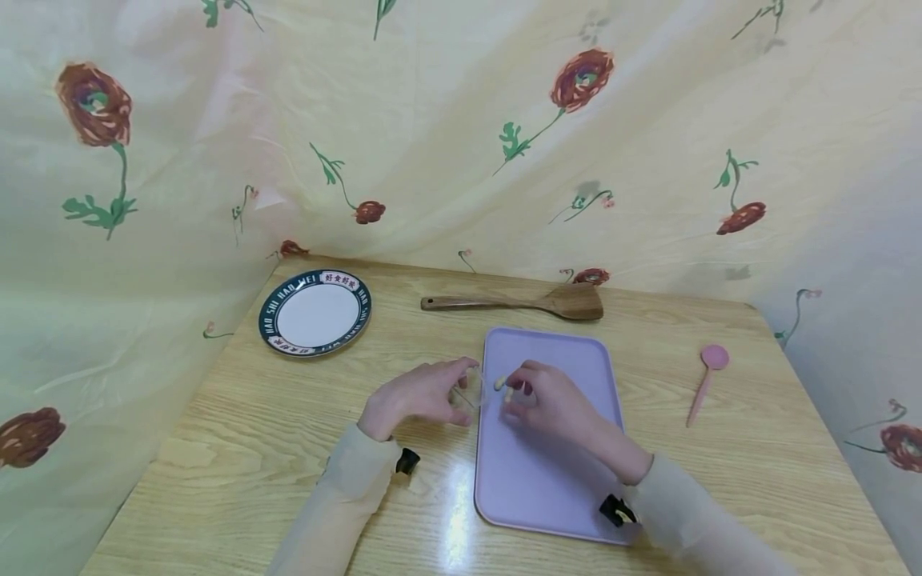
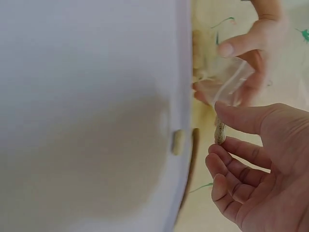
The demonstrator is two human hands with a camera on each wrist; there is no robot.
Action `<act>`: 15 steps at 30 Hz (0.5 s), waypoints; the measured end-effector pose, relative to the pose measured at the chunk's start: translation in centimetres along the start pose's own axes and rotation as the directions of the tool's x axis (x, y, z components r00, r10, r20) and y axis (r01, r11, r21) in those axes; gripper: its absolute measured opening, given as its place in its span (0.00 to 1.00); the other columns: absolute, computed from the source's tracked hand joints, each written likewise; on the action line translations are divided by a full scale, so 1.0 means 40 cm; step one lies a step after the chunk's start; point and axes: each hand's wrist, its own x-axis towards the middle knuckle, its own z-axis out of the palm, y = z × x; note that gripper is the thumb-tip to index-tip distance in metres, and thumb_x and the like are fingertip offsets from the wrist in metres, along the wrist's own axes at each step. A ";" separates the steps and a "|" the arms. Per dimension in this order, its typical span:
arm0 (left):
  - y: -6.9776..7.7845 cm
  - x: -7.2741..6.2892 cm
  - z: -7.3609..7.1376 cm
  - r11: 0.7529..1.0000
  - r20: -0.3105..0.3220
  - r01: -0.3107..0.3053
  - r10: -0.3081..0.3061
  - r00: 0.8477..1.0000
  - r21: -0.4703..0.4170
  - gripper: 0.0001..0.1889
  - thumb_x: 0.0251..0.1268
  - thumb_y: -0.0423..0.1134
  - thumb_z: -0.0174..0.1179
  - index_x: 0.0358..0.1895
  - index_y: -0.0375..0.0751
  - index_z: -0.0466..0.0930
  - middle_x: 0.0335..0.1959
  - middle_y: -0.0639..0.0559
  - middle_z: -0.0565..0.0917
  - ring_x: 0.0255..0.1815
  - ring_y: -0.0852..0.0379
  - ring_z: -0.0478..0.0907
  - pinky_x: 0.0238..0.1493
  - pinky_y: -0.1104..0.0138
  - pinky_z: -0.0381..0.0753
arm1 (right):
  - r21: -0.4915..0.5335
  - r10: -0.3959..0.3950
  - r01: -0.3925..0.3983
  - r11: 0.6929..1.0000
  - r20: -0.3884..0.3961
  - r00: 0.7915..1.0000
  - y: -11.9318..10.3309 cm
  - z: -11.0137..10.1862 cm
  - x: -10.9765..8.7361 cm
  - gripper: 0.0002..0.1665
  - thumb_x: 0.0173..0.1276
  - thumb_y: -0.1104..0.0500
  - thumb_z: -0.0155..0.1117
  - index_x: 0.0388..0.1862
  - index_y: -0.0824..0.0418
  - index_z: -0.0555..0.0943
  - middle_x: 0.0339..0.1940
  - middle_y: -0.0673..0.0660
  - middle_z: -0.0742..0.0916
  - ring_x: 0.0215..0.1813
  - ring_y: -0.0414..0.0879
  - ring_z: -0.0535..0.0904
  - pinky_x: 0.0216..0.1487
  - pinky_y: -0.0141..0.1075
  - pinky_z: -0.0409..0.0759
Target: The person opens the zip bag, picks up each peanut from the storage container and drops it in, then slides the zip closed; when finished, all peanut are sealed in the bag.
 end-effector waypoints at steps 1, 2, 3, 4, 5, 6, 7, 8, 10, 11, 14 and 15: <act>0.000 0.000 0.000 1.000 0.000 0.000 0.000 1.000 -0.001 0.43 0.57 0.47 0.73 0.74 0.45 0.61 0.58 0.47 0.79 0.54 0.50 0.78 0.55 0.57 0.77 | 0.001 -0.009 0.009 1.000 -0.005 1.000 -0.004 -0.005 0.004 0.16 0.55 0.59 0.79 0.41 0.64 0.86 0.35 0.51 0.84 0.36 0.47 0.80 0.37 0.36 0.79; -0.001 0.001 0.000 1.000 0.001 -0.001 0.001 1.000 0.000 0.44 0.57 0.47 0.73 0.75 0.45 0.61 0.58 0.47 0.79 0.54 0.50 0.78 0.55 0.57 0.77 | 0.002 -0.019 0.019 1.000 -0.008 1.000 -0.009 -0.009 0.007 0.16 0.56 0.59 0.79 0.41 0.64 0.86 0.35 0.51 0.84 0.36 0.47 0.80 0.37 0.37 0.79; -0.002 0.002 0.001 1.000 0.001 -0.002 0.002 1.000 0.001 0.44 0.57 0.47 0.73 0.75 0.45 0.60 0.58 0.47 0.79 0.54 0.50 0.78 0.55 0.57 0.77 | 0.001 -0.028 0.028 1.000 -0.011 1.000 -0.014 -0.013 0.011 0.16 0.56 0.59 0.79 0.42 0.64 0.86 0.35 0.52 0.84 0.36 0.48 0.80 0.37 0.37 0.79; -0.002 0.002 0.001 1.000 0.001 -0.002 0.002 1.000 0.002 0.44 0.57 0.47 0.73 0.75 0.44 0.60 0.58 0.47 0.79 0.54 0.50 0.78 0.55 0.57 0.77 | 0.002 -0.036 0.036 0.999 -0.013 0.999 -0.018 -0.017 0.015 0.16 0.56 0.60 0.79 0.42 0.64 0.86 0.36 0.52 0.85 0.37 0.48 0.80 0.37 0.37 0.79; -0.002 0.002 0.001 1.000 0.001 -0.002 0.002 1.000 0.004 0.44 0.57 0.48 0.73 0.75 0.44 0.60 0.58 0.47 0.79 0.54 0.50 0.78 0.55 0.57 0.77 | 0.004 -0.043 0.043 0.999 -0.015 0.999 -0.023 -0.020 0.018 0.16 0.56 0.59 0.79 0.42 0.64 0.86 0.36 0.52 0.85 0.37 0.48 0.81 0.37 0.37 0.79; -0.003 0.002 0.001 1.000 0.000 -0.002 0.002 1.000 0.009 0.44 0.57 0.48 0.73 0.75 0.44 0.60 0.57 0.47 0.79 0.54 0.51 0.78 0.55 0.57 0.77 | 0.004 -0.050 0.050 0.999 -0.017 0.999 -0.027 -0.022 0.021 0.16 0.57 0.59 0.79 0.42 0.64 0.86 0.37 0.52 0.85 0.37 0.48 0.81 0.37 0.37 0.79; -0.002 0.003 0.001 1.000 -0.001 -0.003 0.003 1.000 0.013 0.44 0.57 0.48 0.73 0.75 0.44 0.60 0.57 0.48 0.79 0.54 0.51 0.78 0.55 0.57 0.77 | 0.005 -0.056 0.056 0.998 -0.017 0.998 -0.031 -0.025 0.024 0.16 0.57 0.59 0.78 0.42 0.64 0.86 0.37 0.52 0.85 0.37 0.48 0.81 0.37 0.37 0.79; -0.002 0.003 0.000 1.000 -0.001 -0.002 0.002 1.000 0.015 0.44 0.57 0.48 0.73 0.75 0.44 0.60 0.57 0.48 0.79 0.54 0.51 0.78 0.56 0.57 0.76 | 0.003 -0.062 0.062 0.998 -0.019 0.998 -0.035 -0.026 0.027 0.16 0.57 0.59 0.78 0.43 0.64 0.86 0.37 0.52 0.85 0.38 0.48 0.81 0.38 0.37 0.79; 0.000 0.003 -0.001 1.000 -0.004 -0.004 0.005 1.000 0.017 0.44 0.57 0.47 0.73 0.75 0.43 0.60 0.57 0.48 0.80 0.54 0.51 0.78 0.56 0.57 0.76 | 0.007 -0.076 0.076 0.997 -0.019 0.997 -0.042 -0.029 0.032 0.16 0.57 0.59 0.78 0.43 0.64 0.86 0.38 0.52 0.85 0.38 0.48 0.81 0.37 0.37 0.79; 0.001 0.003 -0.002 1.000 -0.006 -0.007 0.007 1.000 0.018 0.44 0.57 0.47 0.73 0.75 0.43 0.60 0.57 0.47 0.80 0.54 0.50 0.78 0.56 0.56 0.76 | 0.007 -0.084 0.085 0.996 -0.019 0.996 -0.045 -0.029 0.035 0.16 0.57 0.59 0.78 0.43 0.64 0.86 0.38 0.52 0.85 0.38 0.48 0.81 0.37 0.37 0.79; 0.002 0.003 -0.002 1.000 -0.006 -0.012 0.012 1.000 0.014 0.44 0.58 0.46 0.73 0.75 0.43 0.60 0.57 0.47 0.80 0.53 0.50 0.78 0.55 0.56 0.77 | 0.011 -0.105 0.105 0.994 -0.017 0.994 -0.051 -0.028 0.042 0.16 0.57 0.60 0.79 0.43 0.64 0.86 0.38 0.52 0.85 0.38 0.49 0.81 0.37 0.36 0.79; 0.002 0.004 -0.002 1.000 -0.006 -0.013 0.013 1.000 0.013 0.44 0.58 0.46 0.73 0.75 0.43 0.60 0.57 0.47 0.80 0.53 0.51 0.78 0.55 0.56 0.77 | 0.015 -0.111 0.112 0.994 -0.017 0.994 -0.053 -0.027 0.044 0.16 0.57 0.60 0.79 0.43 0.64 0.86 0.38 0.53 0.86 0.38 0.49 0.81 0.37 0.36 0.79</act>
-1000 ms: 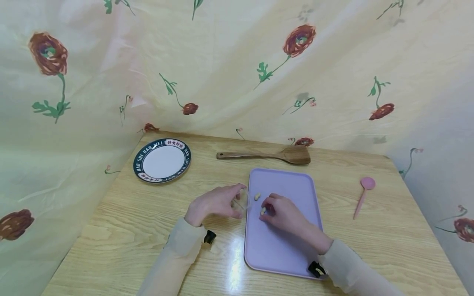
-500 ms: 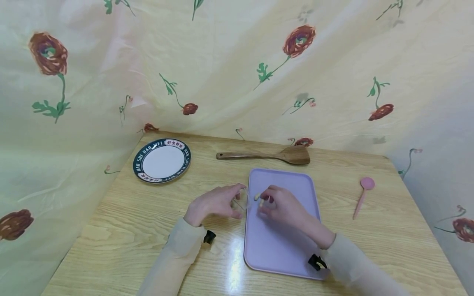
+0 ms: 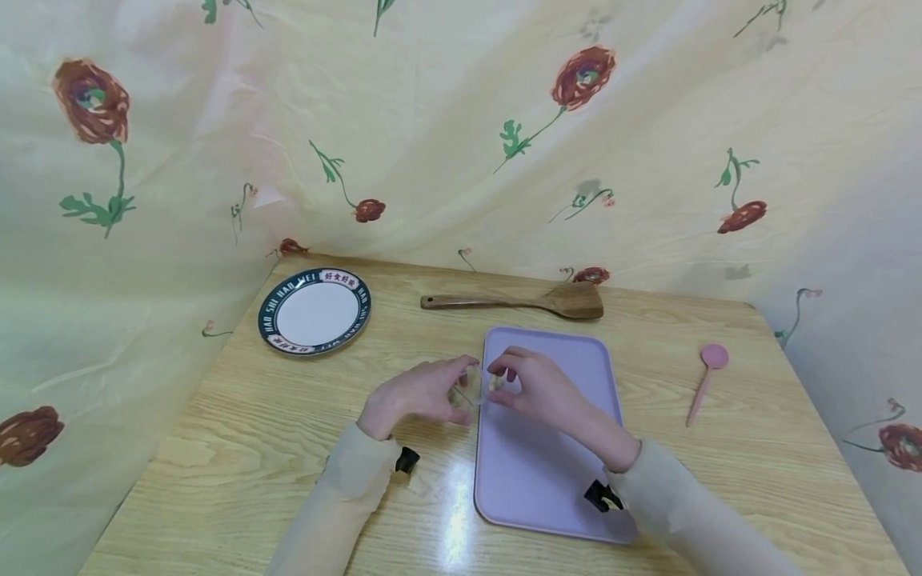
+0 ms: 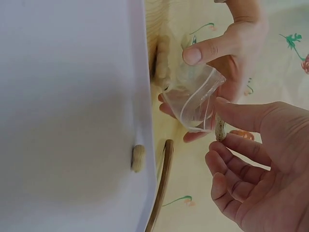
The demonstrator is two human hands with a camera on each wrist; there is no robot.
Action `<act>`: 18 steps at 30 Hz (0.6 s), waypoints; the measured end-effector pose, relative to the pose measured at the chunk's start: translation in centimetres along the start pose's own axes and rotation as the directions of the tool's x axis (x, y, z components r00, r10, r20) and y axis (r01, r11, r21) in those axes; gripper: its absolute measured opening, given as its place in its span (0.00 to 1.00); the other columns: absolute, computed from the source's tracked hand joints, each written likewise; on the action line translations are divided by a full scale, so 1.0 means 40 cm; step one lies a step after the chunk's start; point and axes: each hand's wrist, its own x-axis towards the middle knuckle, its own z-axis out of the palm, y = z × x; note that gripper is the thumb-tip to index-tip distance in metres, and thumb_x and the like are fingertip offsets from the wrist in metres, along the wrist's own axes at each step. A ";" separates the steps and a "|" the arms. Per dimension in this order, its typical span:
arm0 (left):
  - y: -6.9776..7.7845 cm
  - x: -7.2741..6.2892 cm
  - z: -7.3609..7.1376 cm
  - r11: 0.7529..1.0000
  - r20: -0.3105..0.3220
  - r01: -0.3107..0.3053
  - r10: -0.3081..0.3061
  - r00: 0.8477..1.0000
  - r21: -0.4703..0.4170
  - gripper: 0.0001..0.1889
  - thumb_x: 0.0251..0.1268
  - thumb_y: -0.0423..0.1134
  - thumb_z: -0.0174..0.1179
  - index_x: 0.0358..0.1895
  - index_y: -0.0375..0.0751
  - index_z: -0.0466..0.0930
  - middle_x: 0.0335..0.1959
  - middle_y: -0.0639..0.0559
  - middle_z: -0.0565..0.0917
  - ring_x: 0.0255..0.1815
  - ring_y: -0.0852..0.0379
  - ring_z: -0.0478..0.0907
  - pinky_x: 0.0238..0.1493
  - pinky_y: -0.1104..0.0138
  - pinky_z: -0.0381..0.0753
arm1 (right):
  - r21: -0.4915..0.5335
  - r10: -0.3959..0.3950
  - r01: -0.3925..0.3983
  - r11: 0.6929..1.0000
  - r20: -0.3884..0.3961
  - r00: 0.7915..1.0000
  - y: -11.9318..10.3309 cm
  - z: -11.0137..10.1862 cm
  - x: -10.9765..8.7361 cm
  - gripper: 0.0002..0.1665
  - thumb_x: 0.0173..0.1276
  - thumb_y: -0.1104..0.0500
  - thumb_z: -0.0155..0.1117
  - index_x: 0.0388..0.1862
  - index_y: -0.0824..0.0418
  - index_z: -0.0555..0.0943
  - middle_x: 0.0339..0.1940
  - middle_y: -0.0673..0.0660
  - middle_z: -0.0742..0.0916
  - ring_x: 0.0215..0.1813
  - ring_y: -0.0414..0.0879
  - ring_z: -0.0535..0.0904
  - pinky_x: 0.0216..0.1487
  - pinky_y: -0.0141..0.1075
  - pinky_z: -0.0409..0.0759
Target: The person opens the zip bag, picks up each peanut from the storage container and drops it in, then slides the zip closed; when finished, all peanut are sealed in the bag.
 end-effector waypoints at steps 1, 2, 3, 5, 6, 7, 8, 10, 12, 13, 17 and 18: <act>0.000 0.000 0.000 1.000 0.001 0.000 0.000 1.000 -0.002 0.44 0.57 0.46 0.73 0.75 0.44 0.60 0.57 0.47 0.80 0.53 0.51 0.78 0.55 0.57 0.77 | 0.003 -0.007 0.007 1.000 0.001 1.000 -0.001 0.001 0.002 0.17 0.57 0.60 0.79 0.43 0.64 0.86 0.38 0.53 0.86 0.38 0.49 0.81 0.37 0.36 0.79; 0.000 -0.001 0.000 1.000 0.002 0.002 -0.002 1.000 -0.004 0.44 0.58 0.46 0.73 0.75 0.44 0.60 0.57 0.48 0.79 0.52 0.51 0.78 0.54 0.57 0.77 | 0.006 -0.011 0.011 1.000 0.002 1.000 -0.002 0.003 0.004 0.17 0.57 0.60 0.79 0.43 0.64 0.86 0.39 0.53 0.86 0.38 0.49 0.81 0.38 0.36 0.79; -0.001 -0.001 0.001 1.000 0.003 0.004 -0.004 1.000 -0.005 0.43 0.58 0.46 0.73 0.75 0.45 0.60 0.56 0.49 0.79 0.52 0.52 0.78 0.54 0.57 0.77 | 0.010 -0.014 0.014 1.000 0.003 1.000 -0.003 0.005 0.006 0.17 0.56 0.59 0.79 0.43 0.63 0.86 0.38 0.53 0.86 0.38 0.48 0.81 0.38 0.36 0.79; -0.001 -0.001 0.002 1.000 0.003 0.006 -0.006 1.000 -0.011 0.43 0.58 0.46 0.73 0.75 0.46 0.60 0.56 0.50 0.79 0.52 0.53 0.78 0.54 0.58 0.77 | 0.017 -0.020 0.020 1.000 0.006 1.000 -0.003 0.010 0.007 0.17 0.56 0.59 0.79 0.43 0.63 0.86 0.38 0.53 0.85 0.38 0.48 0.81 0.38 0.35 0.79; 0.000 -0.002 0.002 1.000 0.004 0.007 -0.007 1.000 -0.015 0.43 0.58 0.46 0.73 0.75 0.47 0.60 0.56 0.50 0.79 0.52 0.53 0.78 0.54 0.58 0.77 | 0.023 -0.020 0.020 1.000 0.007 1.000 -0.003 0.013 0.008 0.17 0.56 0.58 0.79 0.43 0.63 0.86 0.38 0.52 0.85 0.38 0.48 0.81 0.38 0.35 0.79; 0.001 -0.002 0.002 1.000 0.003 0.008 -0.008 1.000 -0.019 0.43 0.58 0.45 0.73 0.75 0.47 0.60 0.56 0.50 0.79 0.52 0.53 0.78 0.54 0.58 0.76 | 0.026 -0.020 0.019 0.999 0.011 1.000 -0.003 0.015 0.008 0.17 0.56 0.58 0.79 0.43 0.63 0.85 0.38 0.52 0.85 0.38 0.48 0.81 0.38 0.35 0.79; 0.001 -0.001 0.002 1.000 0.003 0.006 -0.006 1.000 -0.026 0.43 0.58 0.45 0.73 0.75 0.47 0.60 0.56 0.50 0.79 0.52 0.53 0.77 0.54 0.58 0.76 | 0.029 -0.023 0.022 0.999 0.013 1.000 -0.001 0.018 0.008 0.17 0.57 0.58 0.79 0.43 0.63 0.85 0.39 0.51 0.85 0.38 0.48 0.81 0.38 0.35 0.79; 0.001 0.000 0.003 0.999 0.004 0.005 -0.005 1.000 -0.038 0.43 0.57 0.44 0.73 0.74 0.47 0.60 0.56 0.50 0.78 0.53 0.53 0.77 0.55 0.59 0.76 | 0.035 -0.019 0.018 0.999 0.016 1.000 -0.001 0.021 0.007 0.18 0.57 0.58 0.79 0.44 0.63 0.85 0.39 0.50 0.84 0.38 0.48 0.81 0.37 0.34 0.79; 0.000 0.002 0.003 0.999 0.006 0.006 -0.005 1.000 -0.049 0.43 0.57 0.44 0.74 0.74 0.47 0.60 0.57 0.50 0.78 0.54 0.53 0.76 0.56 0.59 0.76 | 0.037 -0.016 0.015 0.999 0.019 1.000 -0.001 0.023 0.007 0.18 0.57 0.58 0.79 0.44 0.63 0.85 0.39 0.51 0.85 0.38 0.48 0.81 0.37 0.34 0.79; 0.000 0.002 0.002 0.999 0.005 0.006 -0.006 1.000 -0.051 0.43 0.57 0.44 0.74 0.74 0.46 0.60 0.57 0.50 0.78 0.55 0.53 0.76 0.56 0.59 0.76 | 0.038 -0.012 0.011 0.999 0.021 1.000 -0.002 0.023 0.006 0.18 0.57 0.57 0.79 0.44 0.63 0.85 0.39 0.51 0.85 0.38 0.48 0.81 0.37 0.34 0.79; 0.002 0.001 0.001 0.999 0.004 0.011 -0.011 1.000 -0.048 0.43 0.57 0.43 0.73 0.74 0.47 0.60 0.57 0.49 0.78 0.55 0.53 0.76 0.57 0.58 0.75 | 0.038 0.003 -0.004 0.999 0.024 1.000 -0.007 0.020 0.007 0.19 0.58 0.58 0.78 0.45 0.64 0.85 0.39 0.55 0.85 0.38 0.49 0.81 0.36 0.35 0.78; 0.002 0.000 0.000 0.999 0.003 0.012 -0.012 1.000 -0.047 0.42 0.58 0.43 0.73 0.74 0.47 0.60 0.57 0.49 0.78 0.55 0.53 0.76 0.57 0.58 0.75 | 0.039 0.008 -0.009 0.999 0.026 1.000 -0.008 0.020 0.007 0.19 0.58 0.58 0.78 0.45 0.64 0.85 0.39 0.55 0.85 0.38 0.49 0.81 0.36 0.36 0.78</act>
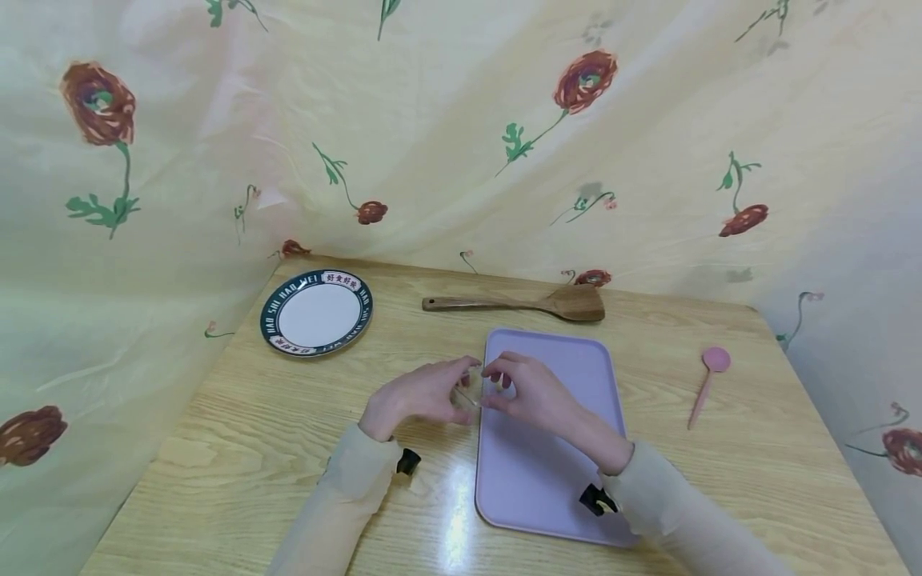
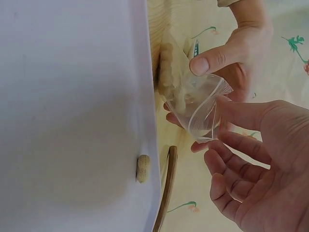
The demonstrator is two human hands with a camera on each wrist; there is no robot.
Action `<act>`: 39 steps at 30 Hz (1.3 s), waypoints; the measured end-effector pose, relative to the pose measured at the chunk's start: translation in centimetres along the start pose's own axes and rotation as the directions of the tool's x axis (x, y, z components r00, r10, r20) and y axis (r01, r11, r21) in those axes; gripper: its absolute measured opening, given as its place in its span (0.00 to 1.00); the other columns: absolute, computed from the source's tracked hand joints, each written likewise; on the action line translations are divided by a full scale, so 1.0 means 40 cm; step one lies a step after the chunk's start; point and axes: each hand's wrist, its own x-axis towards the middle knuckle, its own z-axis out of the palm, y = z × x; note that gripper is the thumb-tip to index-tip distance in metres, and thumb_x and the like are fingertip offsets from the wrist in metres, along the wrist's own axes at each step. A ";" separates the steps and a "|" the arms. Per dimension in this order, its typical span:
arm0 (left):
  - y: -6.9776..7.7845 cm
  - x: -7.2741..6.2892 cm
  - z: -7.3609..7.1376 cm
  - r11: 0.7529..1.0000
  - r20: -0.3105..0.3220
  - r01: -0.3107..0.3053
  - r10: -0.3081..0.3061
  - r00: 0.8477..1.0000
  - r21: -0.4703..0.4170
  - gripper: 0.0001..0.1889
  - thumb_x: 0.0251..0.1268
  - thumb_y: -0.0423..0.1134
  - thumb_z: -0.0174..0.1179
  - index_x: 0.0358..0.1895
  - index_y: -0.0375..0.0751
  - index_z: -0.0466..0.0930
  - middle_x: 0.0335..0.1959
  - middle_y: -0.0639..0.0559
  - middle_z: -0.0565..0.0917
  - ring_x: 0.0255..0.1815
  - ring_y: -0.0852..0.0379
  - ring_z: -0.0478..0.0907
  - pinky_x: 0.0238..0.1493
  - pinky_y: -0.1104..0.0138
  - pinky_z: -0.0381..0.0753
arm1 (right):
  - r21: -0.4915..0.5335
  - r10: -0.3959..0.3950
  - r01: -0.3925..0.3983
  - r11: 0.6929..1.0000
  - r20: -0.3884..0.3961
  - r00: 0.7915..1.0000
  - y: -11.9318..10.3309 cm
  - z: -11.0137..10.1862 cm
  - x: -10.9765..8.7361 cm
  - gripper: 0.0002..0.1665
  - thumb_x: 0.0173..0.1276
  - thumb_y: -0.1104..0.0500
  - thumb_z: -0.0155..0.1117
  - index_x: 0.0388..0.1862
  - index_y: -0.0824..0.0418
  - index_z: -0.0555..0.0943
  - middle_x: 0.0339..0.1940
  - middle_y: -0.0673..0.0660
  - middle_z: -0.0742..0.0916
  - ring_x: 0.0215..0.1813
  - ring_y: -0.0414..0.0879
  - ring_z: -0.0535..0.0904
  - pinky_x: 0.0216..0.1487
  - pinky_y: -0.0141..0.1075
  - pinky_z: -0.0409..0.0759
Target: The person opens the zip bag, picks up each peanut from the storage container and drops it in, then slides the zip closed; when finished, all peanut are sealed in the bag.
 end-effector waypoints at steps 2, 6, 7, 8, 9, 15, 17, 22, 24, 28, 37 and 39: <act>0.001 -0.001 0.000 1.000 0.001 0.001 -0.001 1.000 0.004 0.42 0.58 0.43 0.73 0.74 0.47 0.60 0.57 0.49 0.78 0.55 0.53 0.76 0.57 0.58 0.75 | -0.005 0.001 -0.001 1.000 0.001 1.000 0.001 0.001 0.000 0.19 0.58 0.58 0.78 0.46 0.65 0.85 0.39 0.56 0.85 0.38 0.49 0.81 0.36 0.36 0.78; 0.002 -0.001 -0.001 1.000 0.002 0.004 -0.004 1.000 0.008 0.42 0.58 0.43 0.73 0.75 0.47 0.60 0.57 0.49 0.78 0.54 0.53 0.76 0.57 0.59 0.75 | -0.011 -0.008 0.008 1.000 0.001 1.000 0.005 0.004 -0.001 0.18 0.59 0.57 0.78 0.45 0.64 0.85 0.39 0.55 0.85 0.38 0.48 0.81 0.37 0.35 0.78; 0.002 -0.001 0.000 1.000 0.002 0.005 -0.005 1.000 0.010 0.42 0.58 0.43 0.73 0.75 0.47 0.60 0.57 0.50 0.78 0.54 0.54 0.76 0.57 0.59 0.75 | -0.012 -0.012 0.012 1.000 -0.001 1.000 0.006 0.005 -0.002 0.18 0.59 0.57 0.78 0.45 0.64 0.85 0.39 0.54 0.85 0.38 0.48 0.81 0.37 0.35 0.78; 0.001 -0.001 0.000 1.000 0.002 0.004 -0.004 1.000 0.010 0.43 0.58 0.43 0.73 0.75 0.47 0.60 0.57 0.50 0.78 0.54 0.54 0.77 0.56 0.59 0.75 | -0.011 -0.015 0.015 1.000 -0.003 1.000 0.005 0.005 -0.002 0.18 0.59 0.57 0.78 0.45 0.64 0.85 0.38 0.54 0.85 0.38 0.48 0.81 0.37 0.35 0.78; 0.001 -0.001 0.000 1.000 0.001 0.003 -0.003 1.000 0.010 0.43 0.58 0.43 0.73 0.75 0.47 0.60 0.57 0.49 0.78 0.53 0.54 0.77 0.56 0.59 0.75 | -0.010 -0.017 0.017 1.000 -0.005 1.000 0.005 0.005 -0.003 0.18 0.59 0.58 0.78 0.45 0.64 0.85 0.38 0.54 0.85 0.38 0.48 0.81 0.37 0.35 0.78; -0.002 0.001 0.001 1.000 0.002 -0.002 0.002 1.000 0.013 0.43 0.57 0.44 0.73 0.74 0.47 0.60 0.57 0.50 0.78 0.52 0.54 0.77 0.55 0.59 0.76 | -0.014 -0.024 0.024 1.000 -0.013 1.000 0.006 0.005 -0.004 0.17 0.59 0.57 0.78 0.44 0.63 0.85 0.38 0.54 0.85 0.37 0.48 0.81 0.36 0.35 0.78; 0.000 0.000 0.001 1.000 0.004 0.000 0.000 1.000 0.012 0.43 0.58 0.44 0.73 0.74 0.47 0.60 0.57 0.49 0.78 0.52 0.54 0.77 0.55 0.59 0.76 | -0.014 -0.024 0.023 1.000 -0.015 1.000 0.006 0.006 -0.005 0.18 0.59 0.56 0.78 0.44 0.63 0.85 0.38 0.54 0.85 0.37 0.48 0.81 0.36 0.35 0.78; 0.002 -0.001 0.000 1.000 0.003 -0.003 0.003 1.000 0.007 0.43 0.58 0.44 0.73 0.75 0.45 0.60 0.57 0.47 0.78 0.53 0.53 0.77 0.55 0.58 0.76 | -0.003 -0.032 0.032 0.999 -0.032 0.999 0.013 0.007 -0.005 0.17 0.58 0.57 0.78 0.44 0.63 0.85 0.37 0.54 0.85 0.36 0.47 0.81 0.35 0.34 0.78; 0.000 0.000 0.001 1.000 0.001 -0.003 0.003 1.000 0.009 0.43 0.57 0.44 0.73 0.75 0.45 0.60 0.58 0.47 0.78 0.54 0.52 0.77 0.56 0.57 0.76 | 0.013 -0.032 0.032 0.999 -0.040 0.999 0.018 0.006 -0.004 0.18 0.58 0.58 0.79 0.44 0.63 0.85 0.37 0.55 0.86 0.36 0.47 0.80 0.36 0.35 0.78; -0.005 0.002 0.003 1.000 -0.003 0.003 -0.003 1.000 0.018 0.45 0.57 0.45 0.74 0.76 0.45 0.58 0.60 0.47 0.77 0.58 0.50 0.76 0.59 0.56 0.75 | 0.075 -0.015 0.018 0.997 -0.039 0.999 0.030 -0.002 0.001 0.18 0.57 0.59 0.78 0.44 0.65 0.84 0.36 0.56 0.86 0.36 0.47 0.80 0.37 0.41 0.80; -0.011 0.003 0.002 1.000 -0.004 -0.006 0.006 1.000 0.002 0.45 0.56 0.46 0.74 0.75 0.43 0.60 0.59 0.46 0.78 0.57 0.50 0.76 0.59 0.56 0.75 | 0.152 0.076 -0.070 0.986 -0.036 0.996 0.094 -0.018 0.018 0.16 0.61 0.61 0.75 0.45 0.69 0.84 0.33 0.55 0.85 0.36 0.47 0.80 0.36 0.41 0.79; -0.011 0.003 0.002 1.000 -0.003 -0.010 0.010 1.000 -0.007 0.44 0.56 0.45 0.74 0.75 0.43 0.60 0.59 0.46 0.78 0.57 0.50 0.77 0.58 0.57 0.75 | 0.144 0.092 -0.086 0.986 -0.034 0.995 0.111 -0.015 0.021 0.16 0.61 0.61 0.75 0.45 0.69 0.84 0.33 0.54 0.85 0.35 0.47 0.80 0.35 0.38 0.78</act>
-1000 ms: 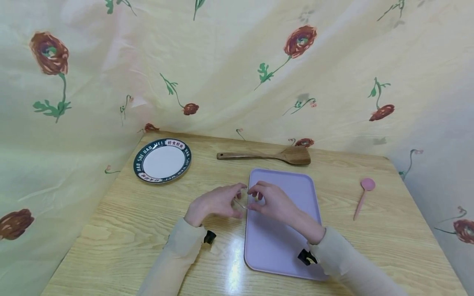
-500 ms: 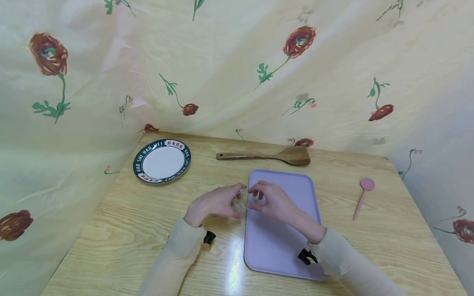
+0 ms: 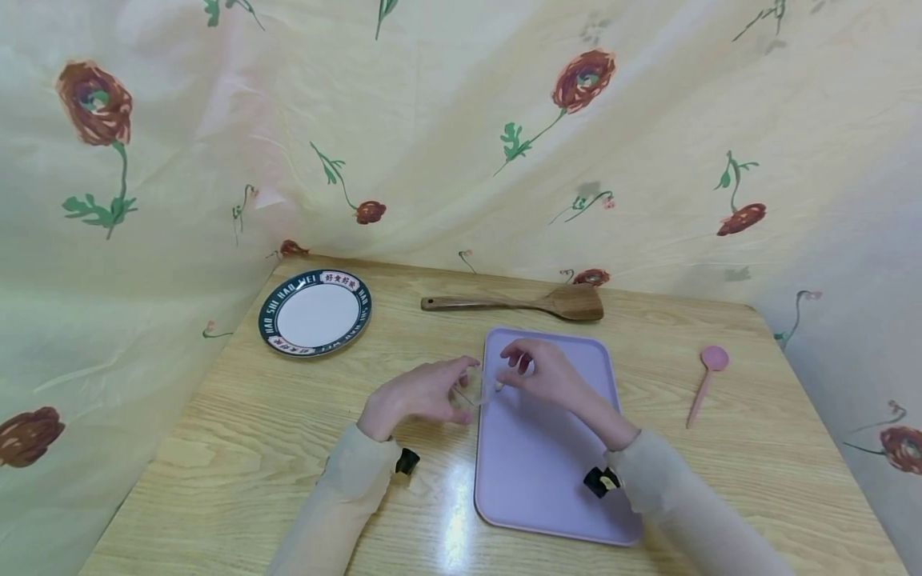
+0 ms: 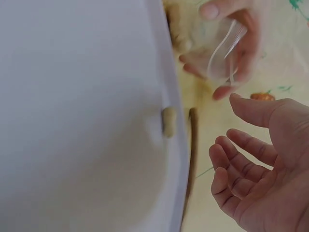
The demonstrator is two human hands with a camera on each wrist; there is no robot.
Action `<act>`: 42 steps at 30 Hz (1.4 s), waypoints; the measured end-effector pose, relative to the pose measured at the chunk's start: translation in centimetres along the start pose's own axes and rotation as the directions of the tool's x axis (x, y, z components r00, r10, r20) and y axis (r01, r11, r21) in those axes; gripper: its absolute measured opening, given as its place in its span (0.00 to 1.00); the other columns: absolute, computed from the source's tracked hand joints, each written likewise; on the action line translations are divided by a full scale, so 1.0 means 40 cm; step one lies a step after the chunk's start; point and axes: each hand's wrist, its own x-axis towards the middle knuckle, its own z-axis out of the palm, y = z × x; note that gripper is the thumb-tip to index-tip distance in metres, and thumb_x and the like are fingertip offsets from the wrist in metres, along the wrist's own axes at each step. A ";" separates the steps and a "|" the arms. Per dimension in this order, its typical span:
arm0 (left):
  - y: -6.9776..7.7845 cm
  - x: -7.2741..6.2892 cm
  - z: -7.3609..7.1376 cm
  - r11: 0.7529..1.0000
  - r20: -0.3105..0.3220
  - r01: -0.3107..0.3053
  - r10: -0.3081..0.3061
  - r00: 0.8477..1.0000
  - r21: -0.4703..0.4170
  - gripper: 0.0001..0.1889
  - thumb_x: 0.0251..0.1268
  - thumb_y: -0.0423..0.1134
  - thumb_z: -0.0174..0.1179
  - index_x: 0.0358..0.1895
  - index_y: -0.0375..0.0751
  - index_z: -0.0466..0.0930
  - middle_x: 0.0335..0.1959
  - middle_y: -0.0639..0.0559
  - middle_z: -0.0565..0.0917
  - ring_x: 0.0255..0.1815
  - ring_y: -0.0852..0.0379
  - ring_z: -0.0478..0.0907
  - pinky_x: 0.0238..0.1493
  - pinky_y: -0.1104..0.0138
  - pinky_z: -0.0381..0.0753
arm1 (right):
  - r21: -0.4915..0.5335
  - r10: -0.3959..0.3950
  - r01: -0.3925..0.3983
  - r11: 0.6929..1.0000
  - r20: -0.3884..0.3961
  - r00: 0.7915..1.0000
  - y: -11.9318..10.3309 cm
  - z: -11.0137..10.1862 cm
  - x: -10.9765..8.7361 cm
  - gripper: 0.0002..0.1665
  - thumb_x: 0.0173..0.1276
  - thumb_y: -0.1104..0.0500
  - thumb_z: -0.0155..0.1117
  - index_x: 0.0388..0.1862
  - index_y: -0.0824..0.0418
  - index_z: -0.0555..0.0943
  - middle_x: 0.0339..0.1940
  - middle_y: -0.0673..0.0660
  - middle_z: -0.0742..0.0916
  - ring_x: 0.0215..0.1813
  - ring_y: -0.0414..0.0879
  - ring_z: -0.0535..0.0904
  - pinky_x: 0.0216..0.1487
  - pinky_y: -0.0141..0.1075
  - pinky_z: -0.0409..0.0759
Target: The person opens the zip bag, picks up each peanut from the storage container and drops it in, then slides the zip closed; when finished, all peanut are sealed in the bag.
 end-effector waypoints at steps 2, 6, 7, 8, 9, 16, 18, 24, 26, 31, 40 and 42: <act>0.001 -0.001 0.000 1.000 0.001 -0.001 0.001 1.000 -0.006 0.44 0.56 0.45 0.74 0.74 0.43 0.60 0.58 0.46 0.78 0.56 0.50 0.77 0.58 0.57 0.75 | 0.000 0.015 -0.015 1.000 0.002 1.000 0.013 0.001 0.003 0.16 0.61 0.61 0.75 0.44 0.69 0.84 0.33 0.55 0.85 0.35 0.48 0.80 0.35 0.38 0.78; 0.002 -0.001 -0.001 1.000 0.004 0.002 -0.002 1.000 -0.009 0.44 0.56 0.45 0.74 0.75 0.44 0.60 0.58 0.47 0.79 0.56 0.51 0.77 0.57 0.57 0.76 | -0.006 0.043 -0.043 0.999 0.010 0.999 0.036 0.010 0.006 0.17 0.60 0.60 0.76 0.43 0.69 0.83 0.32 0.56 0.84 0.33 0.47 0.79 0.34 0.37 0.78; 0.002 -0.001 -0.001 1.000 0.004 0.002 -0.002 1.000 -0.010 0.44 0.56 0.45 0.74 0.74 0.43 0.60 0.58 0.47 0.79 0.56 0.51 0.77 0.57 0.57 0.76 | -0.009 0.049 -0.049 0.999 0.013 0.999 0.041 0.014 0.006 0.18 0.59 0.60 0.76 0.43 0.69 0.83 0.32 0.57 0.84 0.33 0.47 0.79 0.35 0.37 0.78; 0.002 -0.002 -0.001 1.000 0.003 0.004 -0.004 1.000 -0.011 0.44 0.55 0.45 0.74 0.75 0.44 0.60 0.58 0.47 0.79 0.56 0.51 0.77 0.57 0.57 0.76 | -0.015 0.054 -0.054 0.998 0.018 0.998 0.046 0.018 0.006 0.18 0.59 0.59 0.77 0.43 0.69 0.83 0.32 0.57 0.84 0.33 0.46 0.79 0.35 0.37 0.79; 0.002 -0.002 -0.001 1.000 0.003 0.004 -0.004 1.000 -0.010 0.44 0.55 0.45 0.74 0.75 0.44 0.60 0.58 0.47 0.79 0.55 0.51 0.77 0.57 0.57 0.76 | -0.021 0.062 -0.062 0.998 0.024 0.998 0.051 0.023 0.005 0.18 0.58 0.58 0.78 0.43 0.68 0.83 0.32 0.56 0.84 0.33 0.45 0.78 0.36 0.37 0.78; 0.005 -0.003 -0.001 1.000 0.003 0.004 -0.004 1.000 -0.001 0.44 0.56 0.44 0.73 0.75 0.44 0.60 0.57 0.48 0.79 0.54 0.53 0.77 0.56 0.59 0.76 | -0.055 0.063 -0.060 0.997 0.042 0.997 0.072 0.055 0.003 0.19 0.55 0.56 0.80 0.40 0.64 0.84 0.31 0.52 0.83 0.32 0.42 0.76 0.36 0.36 0.78; 0.005 -0.003 -0.001 1.000 0.003 0.005 -0.005 1.000 -0.002 0.43 0.57 0.44 0.73 0.75 0.44 0.60 0.56 0.48 0.79 0.53 0.53 0.77 0.55 0.59 0.76 | -0.066 0.055 -0.053 0.996 0.039 0.998 0.072 0.060 0.004 0.19 0.54 0.55 0.81 0.39 0.64 0.84 0.31 0.52 0.82 0.32 0.42 0.76 0.36 0.36 0.77; 0.005 -0.004 -0.002 1.000 0.005 0.013 -0.013 1.000 -0.007 0.43 0.57 0.44 0.73 0.75 0.45 0.60 0.56 0.49 0.79 0.52 0.54 0.77 0.54 0.59 0.76 | -0.104 0.062 -0.057 0.993 0.044 0.997 0.067 0.071 0.006 0.20 0.53 0.54 0.82 0.39 0.62 0.84 0.32 0.51 0.82 0.33 0.42 0.75 0.36 0.37 0.77; 0.004 -0.004 -0.002 1.000 0.005 0.014 -0.014 1.000 -0.007 0.43 0.57 0.44 0.73 0.75 0.45 0.60 0.56 0.49 0.79 0.52 0.54 0.77 0.54 0.60 0.76 | -0.115 0.058 -0.052 0.992 0.045 0.997 0.067 0.073 0.006 0.19 0.53 0.54 0.81 0.38 0.62 0.84 0.31 0.51 0.81 0.32 0.41 0.75 0.36 0.36 0.76; 0.003 -0.003 -0.001 1.000 0.004 0.013 -0.013 1.000 -0.006 0.43 0.57 0.44 0.73 0.75 0.45 0.60 0.56 0.49 0.79 0.51 0.55 0.77 0.54 0.60 0.77 | -0.121 0.051 -0.045 0.992 0.046 0.998 0.064 0.074 0.006 0.17 0.53 0.55 0.81 0.37 0.61 0.84 0.29 0.49 0.81 0.31 0.40 0.74 0.34 0.36 0.75; 0.003 -0.003 0.000 1.000 0.007 0.011 -0.011 1.000 0.000 0.43 0.57 0.44 0.73 0.75 0.44 0.60 0.56 0.49 0.79 0.53 0.54 0.77 0.55 0.60 0.76 | -0.123 0.061 -0.055 0.991 0.046 0.997 0.057 0.073 0.003 0.15 0.54 0.57 0.81 0.37 0.62 0.85 0.30 0.50 0.81 0.32 0.41 0.74 0.35 0.37 0.76; 0.004 -0.003 0.000 1.000 0.007 0.010 -0.010 1.000 0.003 0.43 0.58 0.44 0.73 0.75 0.44 0.60 0.56 0.48 0.79 0.53 0.54 0.77 0.55 0.60 0.76 | -0.123 0.060 -0.054 0.991 0.045 0.997 0.058 0.074 0.002 0.15 0.54 0.57 0.81 0.37 0.62 0.85 0.30 0.50 0.81 0.32 0.41 0.75 0.36 0.37 0.76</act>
